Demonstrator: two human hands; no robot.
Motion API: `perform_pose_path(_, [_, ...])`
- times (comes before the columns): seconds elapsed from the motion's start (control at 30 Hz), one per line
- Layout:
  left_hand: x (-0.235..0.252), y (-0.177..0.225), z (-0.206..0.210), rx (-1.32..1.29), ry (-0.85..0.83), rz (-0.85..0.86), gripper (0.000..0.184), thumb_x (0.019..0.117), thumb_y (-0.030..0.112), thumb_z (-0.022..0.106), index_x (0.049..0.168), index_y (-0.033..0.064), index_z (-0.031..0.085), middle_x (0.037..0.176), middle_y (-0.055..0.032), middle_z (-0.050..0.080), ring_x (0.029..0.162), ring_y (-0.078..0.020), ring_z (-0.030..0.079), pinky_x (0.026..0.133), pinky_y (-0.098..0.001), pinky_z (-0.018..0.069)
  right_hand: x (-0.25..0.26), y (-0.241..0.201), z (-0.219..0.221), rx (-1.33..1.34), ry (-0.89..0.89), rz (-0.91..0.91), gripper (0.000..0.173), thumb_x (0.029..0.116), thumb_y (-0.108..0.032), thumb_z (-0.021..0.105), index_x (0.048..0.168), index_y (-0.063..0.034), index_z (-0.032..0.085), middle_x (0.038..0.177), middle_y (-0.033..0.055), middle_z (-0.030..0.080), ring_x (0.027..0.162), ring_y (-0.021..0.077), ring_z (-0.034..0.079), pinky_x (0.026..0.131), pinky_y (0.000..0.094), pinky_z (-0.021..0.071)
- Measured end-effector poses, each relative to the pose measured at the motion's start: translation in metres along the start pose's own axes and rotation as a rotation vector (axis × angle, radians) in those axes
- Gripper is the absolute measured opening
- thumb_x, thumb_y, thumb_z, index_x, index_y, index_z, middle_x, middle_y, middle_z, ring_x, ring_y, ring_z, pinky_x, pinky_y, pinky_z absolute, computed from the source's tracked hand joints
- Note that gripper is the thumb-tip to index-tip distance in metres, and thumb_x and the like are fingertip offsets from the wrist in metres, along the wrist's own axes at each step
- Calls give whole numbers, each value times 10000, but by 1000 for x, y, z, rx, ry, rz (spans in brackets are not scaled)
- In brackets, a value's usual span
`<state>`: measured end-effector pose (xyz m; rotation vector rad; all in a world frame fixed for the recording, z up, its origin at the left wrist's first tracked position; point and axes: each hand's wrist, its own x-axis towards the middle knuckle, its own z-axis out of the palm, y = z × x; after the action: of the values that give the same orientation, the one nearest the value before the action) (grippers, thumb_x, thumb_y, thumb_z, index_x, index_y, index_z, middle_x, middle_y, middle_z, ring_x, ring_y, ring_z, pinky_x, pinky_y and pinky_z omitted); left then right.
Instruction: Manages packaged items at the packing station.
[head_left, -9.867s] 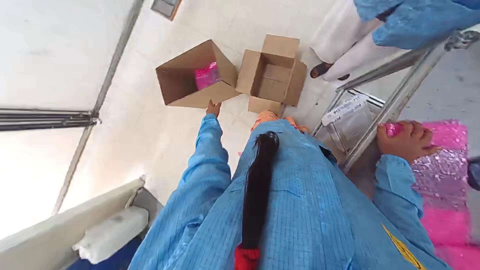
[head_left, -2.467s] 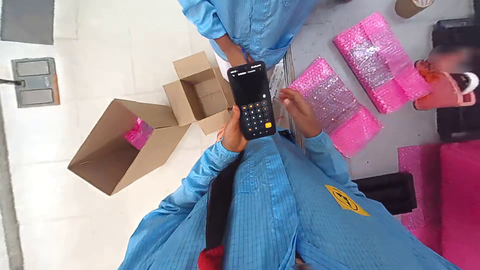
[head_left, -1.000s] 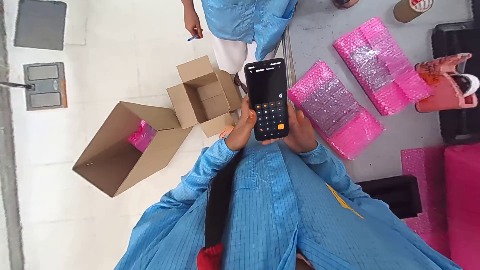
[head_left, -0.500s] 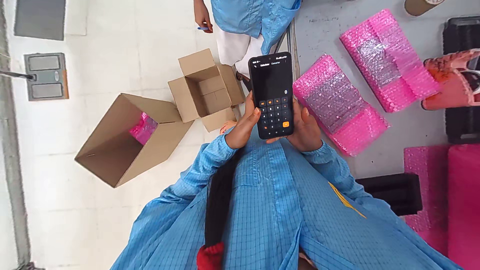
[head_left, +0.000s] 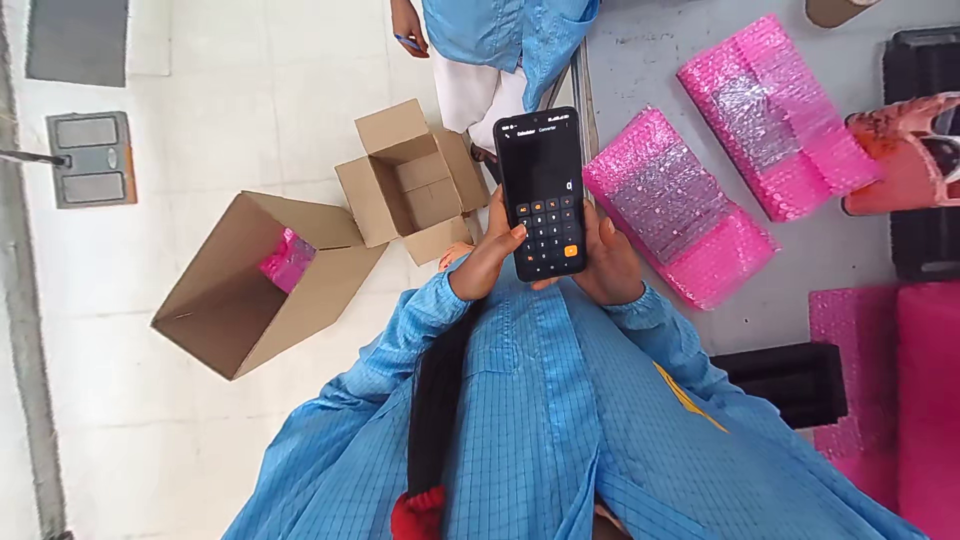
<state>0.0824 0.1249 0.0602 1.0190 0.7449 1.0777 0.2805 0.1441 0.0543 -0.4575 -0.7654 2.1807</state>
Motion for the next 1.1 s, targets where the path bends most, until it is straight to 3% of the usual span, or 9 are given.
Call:
perform_pose_path(0.33, [4, 1, -2, -12, -20, 13, 716, 992, 339, 470, 1528, 97, 61, 1356, 35, 533, 1262, -56, 542, 1110, -315, 439, 3, -2, -2, -8, 3, 4, 688, 965, -622, 567, 1486, -260, 302, 1333, 38, 647, 1116, 270, 710, 738, 433, 659])
perform_pose_path(0.43, [4, 0, -2, 1, -11, 9, 754, 985, 384, 482, 1535, 88, 59, 1368, 24, 529, 1270, -60, 536, 1115, -319, 434, 3, -2, -1, -54, 41, 2, 703, 956, -631, 577, 1479, -251, 302, 1300, 25, 663, 1076, 244, 724, 706, 401, 661])
perform_pose_path(0.57, [5, 0, 1, -1, 6, -4, 739, 978, 355, 469, 1533, 92, 57, 1355, 31, 535, 1252, -53, 544, 1107, -310, 438, 4, -2, 0, -277, 144, -6, 784, 949, -675, 550, 1474, -170, 259, 1228, -12, 671, 998, 166, 731, 704, 334, 656])
perform_pose_path(0.63, [5, 0, 1, -7, 8, 0, 714, 975, 316, 451, 1528, 84, 63, 1343, 31, 538, 1244, -51, 548, 1102, -309, 441, 3, -3, 2, -364, 180, 6, 743, 975, -614, 538, 1476, -147, 250, 1198, -33, 664, 981, 125, 721, 736, 307, 647])
perform_pose_path(0.73, [5, -1, 2, -17, 5, 5, 671, 953, 247, 435, 1514, 98, 98, 1333, 37, 539, 1233, -53, 552, 1089, -313, 448, 3, -5, 4, -379, 197, 21, 549, 984, -353, 522, 1439, -157, 284, 1155, -34, 666, 959, 111, 721, 737, 299, 643])
perform_pose_path(0.83, [5, -2, 2, -16, -4, 12, 665, 952, 222, 442, 1518, 100, 114, 1344, 35, 540, 1246, -57, 546, 1092, -322, 445, 3, -6, 6, -407, 207, 16, 499, 964, -137, 433, 1442, -146, 292, 1146, -40, 659, 956, 92, 717, 748, 293, 643])
perform_pose_path(1.1, [7, -1, 4, -26, -16, -10, 705, 931, 227, 495, 1500, 98, 99, 1320, 42, 539, 1218, -46, 565, 1067, -300, 470, 4, -7, 7, -403, 224, 20, 461, 960, -96, 409, 1410, -147, 324, 1115, -27, 672, 927, 98, 726, 712, 292, 647])
